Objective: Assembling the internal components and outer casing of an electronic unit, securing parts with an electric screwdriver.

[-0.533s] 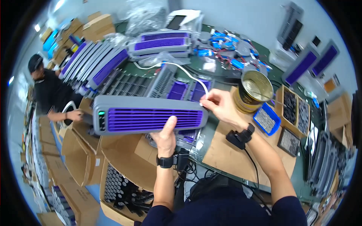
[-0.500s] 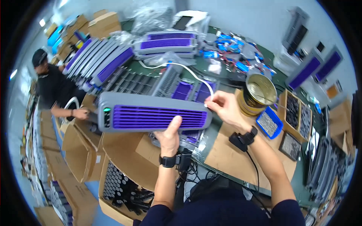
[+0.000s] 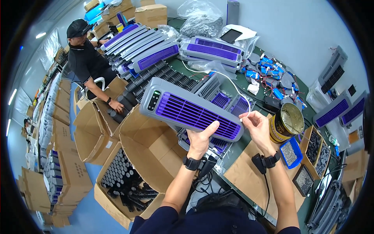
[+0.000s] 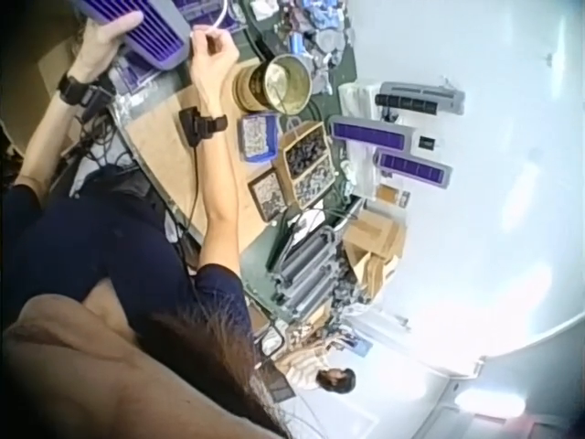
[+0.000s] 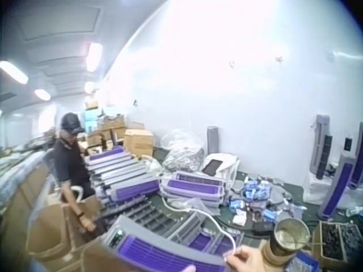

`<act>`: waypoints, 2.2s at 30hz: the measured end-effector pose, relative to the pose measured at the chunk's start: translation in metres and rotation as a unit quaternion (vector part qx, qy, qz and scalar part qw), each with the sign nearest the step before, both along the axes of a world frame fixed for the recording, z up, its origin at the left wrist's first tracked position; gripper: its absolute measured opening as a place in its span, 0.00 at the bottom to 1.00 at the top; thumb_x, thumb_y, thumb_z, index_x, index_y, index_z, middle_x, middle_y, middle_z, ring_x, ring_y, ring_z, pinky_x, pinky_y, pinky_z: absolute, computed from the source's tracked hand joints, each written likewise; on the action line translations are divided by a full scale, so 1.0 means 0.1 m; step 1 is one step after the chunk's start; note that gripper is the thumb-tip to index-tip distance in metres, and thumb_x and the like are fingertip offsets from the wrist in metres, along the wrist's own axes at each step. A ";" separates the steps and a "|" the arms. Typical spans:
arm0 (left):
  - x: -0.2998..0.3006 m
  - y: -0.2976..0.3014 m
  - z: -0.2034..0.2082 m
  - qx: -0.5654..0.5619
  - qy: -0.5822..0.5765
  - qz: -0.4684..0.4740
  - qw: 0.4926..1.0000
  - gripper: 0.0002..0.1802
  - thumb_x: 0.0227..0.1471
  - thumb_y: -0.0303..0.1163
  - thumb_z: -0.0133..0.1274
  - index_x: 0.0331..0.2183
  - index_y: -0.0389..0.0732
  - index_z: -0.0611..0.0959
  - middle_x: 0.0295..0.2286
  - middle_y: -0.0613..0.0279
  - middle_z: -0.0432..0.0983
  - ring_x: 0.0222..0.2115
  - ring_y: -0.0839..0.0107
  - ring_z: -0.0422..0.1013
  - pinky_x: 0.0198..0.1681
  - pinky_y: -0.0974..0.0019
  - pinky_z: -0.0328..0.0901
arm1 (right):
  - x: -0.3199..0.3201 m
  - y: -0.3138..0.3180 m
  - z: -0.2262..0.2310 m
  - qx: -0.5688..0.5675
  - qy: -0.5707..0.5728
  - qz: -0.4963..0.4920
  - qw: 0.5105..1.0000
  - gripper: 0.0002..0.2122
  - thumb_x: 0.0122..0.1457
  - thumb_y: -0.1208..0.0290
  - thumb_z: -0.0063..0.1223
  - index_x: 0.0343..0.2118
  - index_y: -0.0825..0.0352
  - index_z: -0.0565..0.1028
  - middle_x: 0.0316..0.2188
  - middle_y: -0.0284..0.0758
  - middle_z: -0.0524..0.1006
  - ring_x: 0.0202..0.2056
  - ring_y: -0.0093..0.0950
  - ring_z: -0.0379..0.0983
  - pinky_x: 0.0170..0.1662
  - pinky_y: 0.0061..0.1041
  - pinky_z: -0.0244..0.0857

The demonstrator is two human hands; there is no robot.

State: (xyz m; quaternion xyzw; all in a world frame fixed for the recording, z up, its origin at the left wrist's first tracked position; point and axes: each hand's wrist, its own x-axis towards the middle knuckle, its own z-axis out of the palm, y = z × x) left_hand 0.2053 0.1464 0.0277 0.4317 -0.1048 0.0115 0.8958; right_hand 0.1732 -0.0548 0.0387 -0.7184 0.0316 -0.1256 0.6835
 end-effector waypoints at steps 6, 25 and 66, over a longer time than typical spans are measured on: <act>0.01 -0.03 0.03 0.004 -0.011 0.003 1.000 0.26 0.41 0.25 0.67 0.43 0.38 0.75 0.37 0.63 0.73 0.37 0.71 0.72 0.44 0.66 0.69 | 0.01 -0.03 -0.03 0.015 -0.009 -0.001 1.000 0.03 0.58 0.77 0.56 0.34 0.71 0.76 0.33 0.32 0.79 0.33 0.16 0.73 0.40 0.17 0.68; -0.01 -0.04 0.04 0.001 -0.019 0.013 1.000 0.24 0.41 0.24 0.67 0.42 0.38 0.76 0.36 0.64 0.73 0.35 0.72 0.72 0.42 0.67 0.69 | 0.00 -0.03 -0.09 0.017 -0.008 -0.006 1.000 0.03 0.59 0.76 0.55 0.35 0.69 0.75 0.34 0.32 0.79 0.34 0.16 0.73 0.40 0.17 0.67; -0.83 -0.53 0.39 -0.033 -0.046 -0.180 0.982 0.46 0.45 0.36 0.63 0.61 0.41 0.58 0.57 0.54 0.60 0.56 0.51 0.61 0.60 0.48 0.56 | -2.27 -0.36 0.06 0.361 0.062 -0.138 0.920 0.14 0.63 0.64 0.47 0.49 0.63 0.67 0.42 0.31 0.71 0.44 0.21 0.69 0.49 0.25 0.65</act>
